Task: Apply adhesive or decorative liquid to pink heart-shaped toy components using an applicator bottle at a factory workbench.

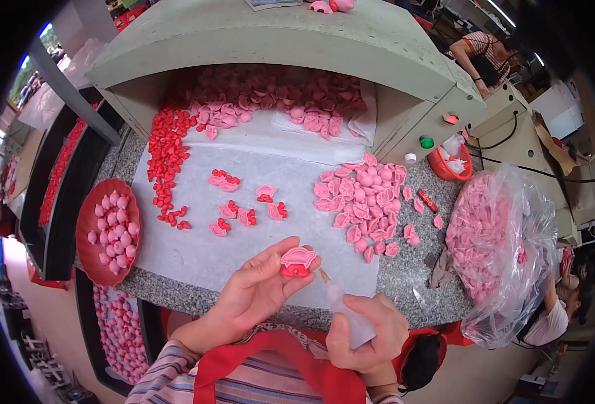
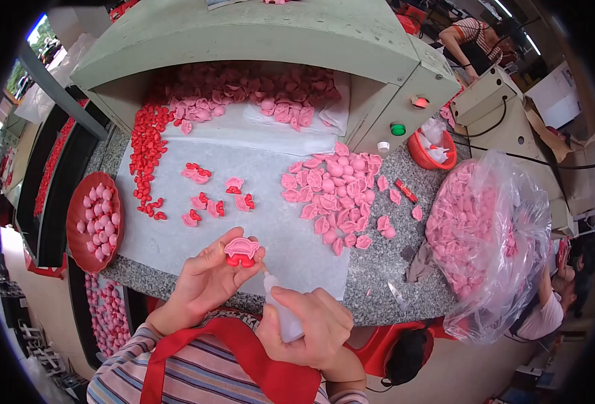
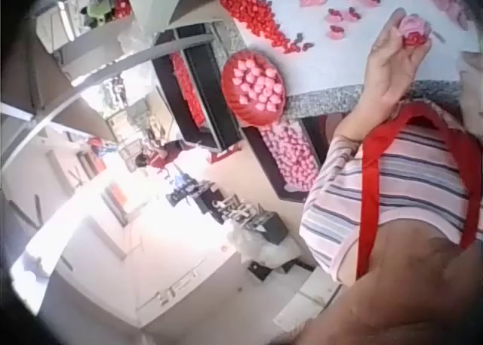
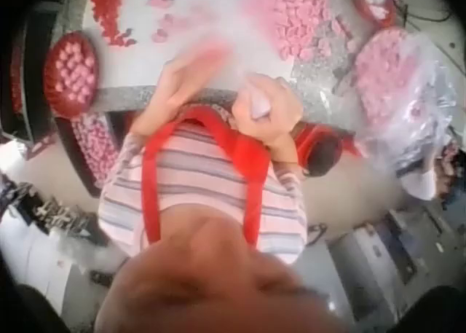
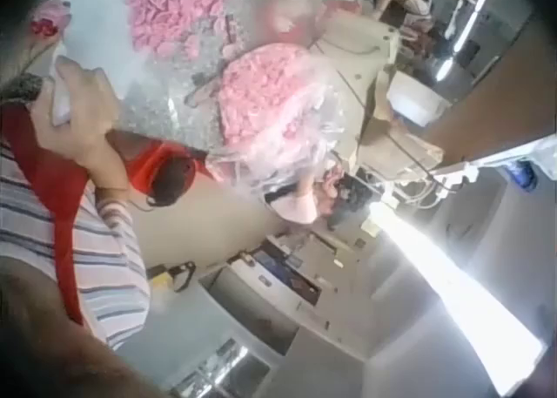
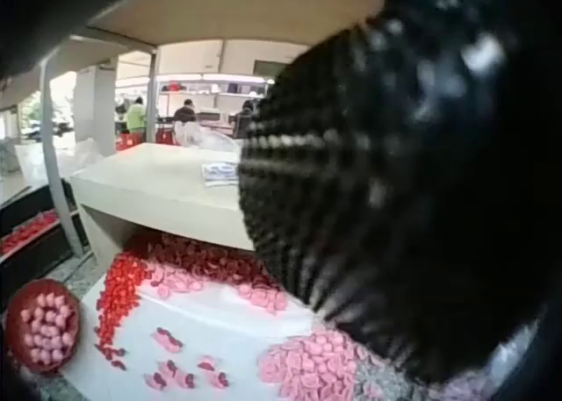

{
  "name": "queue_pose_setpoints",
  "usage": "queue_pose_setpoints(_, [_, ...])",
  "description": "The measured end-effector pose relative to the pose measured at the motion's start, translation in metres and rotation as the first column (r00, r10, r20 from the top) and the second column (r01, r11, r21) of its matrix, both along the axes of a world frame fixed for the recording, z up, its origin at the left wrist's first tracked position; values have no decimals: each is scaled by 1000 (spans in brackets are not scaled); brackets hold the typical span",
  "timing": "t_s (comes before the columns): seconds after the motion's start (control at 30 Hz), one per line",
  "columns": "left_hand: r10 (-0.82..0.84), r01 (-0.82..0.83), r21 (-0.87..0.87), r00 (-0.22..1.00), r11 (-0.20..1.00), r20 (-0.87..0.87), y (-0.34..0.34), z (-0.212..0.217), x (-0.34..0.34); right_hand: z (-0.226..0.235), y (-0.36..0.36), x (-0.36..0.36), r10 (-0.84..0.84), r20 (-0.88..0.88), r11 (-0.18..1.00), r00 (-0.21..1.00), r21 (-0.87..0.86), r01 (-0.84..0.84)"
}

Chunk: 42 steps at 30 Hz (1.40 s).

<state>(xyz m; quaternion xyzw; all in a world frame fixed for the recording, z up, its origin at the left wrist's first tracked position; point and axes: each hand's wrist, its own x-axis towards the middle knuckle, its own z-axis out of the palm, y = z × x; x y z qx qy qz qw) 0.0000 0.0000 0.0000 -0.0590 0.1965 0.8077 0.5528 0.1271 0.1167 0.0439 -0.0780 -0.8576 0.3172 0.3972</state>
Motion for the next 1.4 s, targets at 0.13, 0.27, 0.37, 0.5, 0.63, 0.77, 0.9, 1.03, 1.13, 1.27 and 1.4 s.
queue_pose_setpoints(0.13, [5,-5,-8,1000,1000,7,0,0,1,-2,2,-3,-8,-47,1000,999,22,9])
queue_pose_setpoints(0.27, [4,-4,-10,1000,1000,3,1,2,1,-4,2,-4,-18,-65,999,998,29,20])
queue_pose_setpoints(0.37, [-2,2,1,1000,1000,-1,0,-1,0,-1,1,-2,10,2,1000,1000,20,-10])
queue_pose_setpoints(0.5, [-7,7,-4,1000,1000,1,0,1,0,2,0,1,13,10,1000,1000,16,-13])
queue_pose_setpoints(0.63, [2,-2,-13,1000,1000,-4,0,3,0,3,-2,4,26,-4,1000,1000,-9,-26])
queue_pose_setpoints(0.77, [-2,2,-14,1000,1000,-10,0,3,1,2,-4,5,61,-7,998,998,21,-60])
queue_pose_setpoints(0.9, [0,0,-9,1000,1000,-5,0,4,1,1,-7,6,80,38,997,996,12,-81])
queue_pose_setpoints(1.03, [-2,2,-11,1000,1000,-8,0,4,1,2,-7,4,92,50,996,995,17,-93])
queue_pose_setpoints(1.13, [-5,4,-7,1000,1000,-15,0,4,1,1,-7,4,93,52,995,994,17,-94])
queue_pose_setpoints(1.27, [-5,5,-4,1000,1000,-5,0,4,1,0,-7,3,98,42,995,994,23,-99])
queue_pose_setpoints(1.4, [-6,6,-7,1000,1000,-7,0,3,1,0,-7,2,93,49,995,994,23,-94])
